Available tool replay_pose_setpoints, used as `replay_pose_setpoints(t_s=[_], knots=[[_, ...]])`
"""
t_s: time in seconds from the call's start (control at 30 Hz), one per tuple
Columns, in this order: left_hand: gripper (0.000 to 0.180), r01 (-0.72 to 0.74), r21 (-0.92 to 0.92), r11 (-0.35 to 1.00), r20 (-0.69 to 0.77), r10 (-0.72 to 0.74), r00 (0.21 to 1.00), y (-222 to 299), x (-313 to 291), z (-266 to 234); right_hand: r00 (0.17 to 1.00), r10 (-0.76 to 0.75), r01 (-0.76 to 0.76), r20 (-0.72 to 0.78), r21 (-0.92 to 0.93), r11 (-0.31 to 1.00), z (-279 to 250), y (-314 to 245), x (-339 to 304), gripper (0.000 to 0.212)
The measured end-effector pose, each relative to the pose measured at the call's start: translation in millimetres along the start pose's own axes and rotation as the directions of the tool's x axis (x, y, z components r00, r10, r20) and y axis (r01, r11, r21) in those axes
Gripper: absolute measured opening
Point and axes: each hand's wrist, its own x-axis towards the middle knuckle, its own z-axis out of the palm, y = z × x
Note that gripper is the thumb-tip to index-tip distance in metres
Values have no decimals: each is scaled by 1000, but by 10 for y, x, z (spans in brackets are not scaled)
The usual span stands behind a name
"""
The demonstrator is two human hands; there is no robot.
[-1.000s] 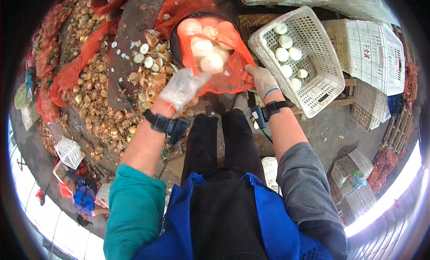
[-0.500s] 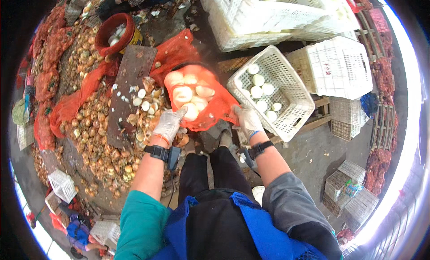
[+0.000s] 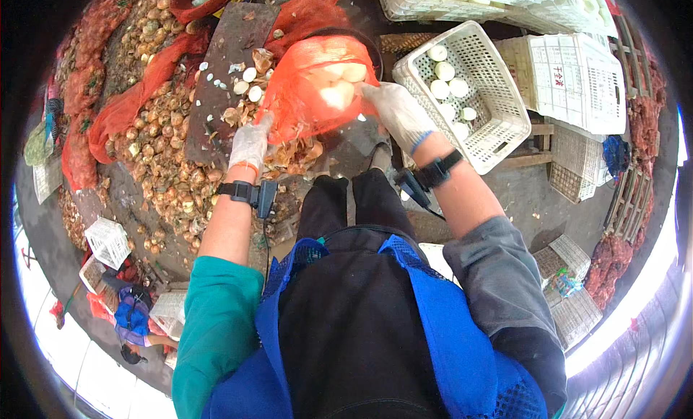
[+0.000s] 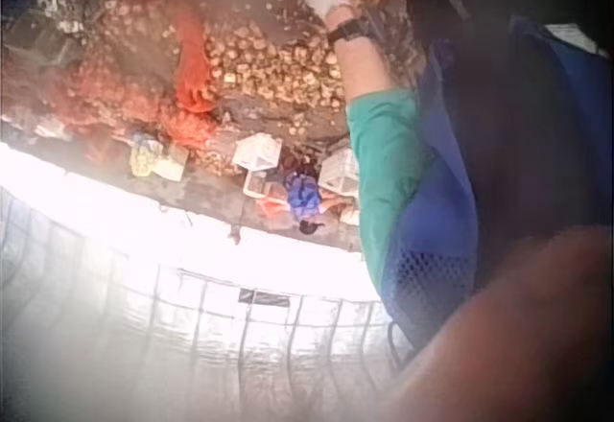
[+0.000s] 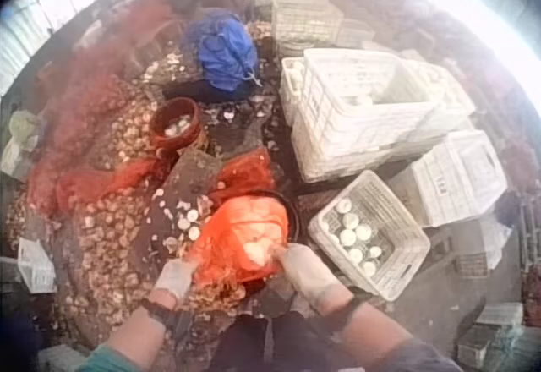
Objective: The person empties peeled onions from a mesh bag into a plastic crate by hand, then picks up and inspects individual onions before placing them back into the crate.
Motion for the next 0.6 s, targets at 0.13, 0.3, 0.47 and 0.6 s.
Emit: replay_pose_setpoints(t_s=[0.13,0.3,0.47,0.6], knots=[[57,-325,235,916,277,258,926,264,-155,232,970,104,-26,-222,329,944,-447,42,-357,32],[38,-355,-401,845,376,505,777,1370,-775,741,949,-63,107,-308,127,986,-364,1605,394,35],[45,-260,-705,659,308,616,725,1699,-1370,288,994,103,-103,-40,-11,995,126,1000,150,48],[41,-310,-502,807,145,432,890,1452,-821,298,934,-349,334,-76,-162,929,-95,290,-44,40]])
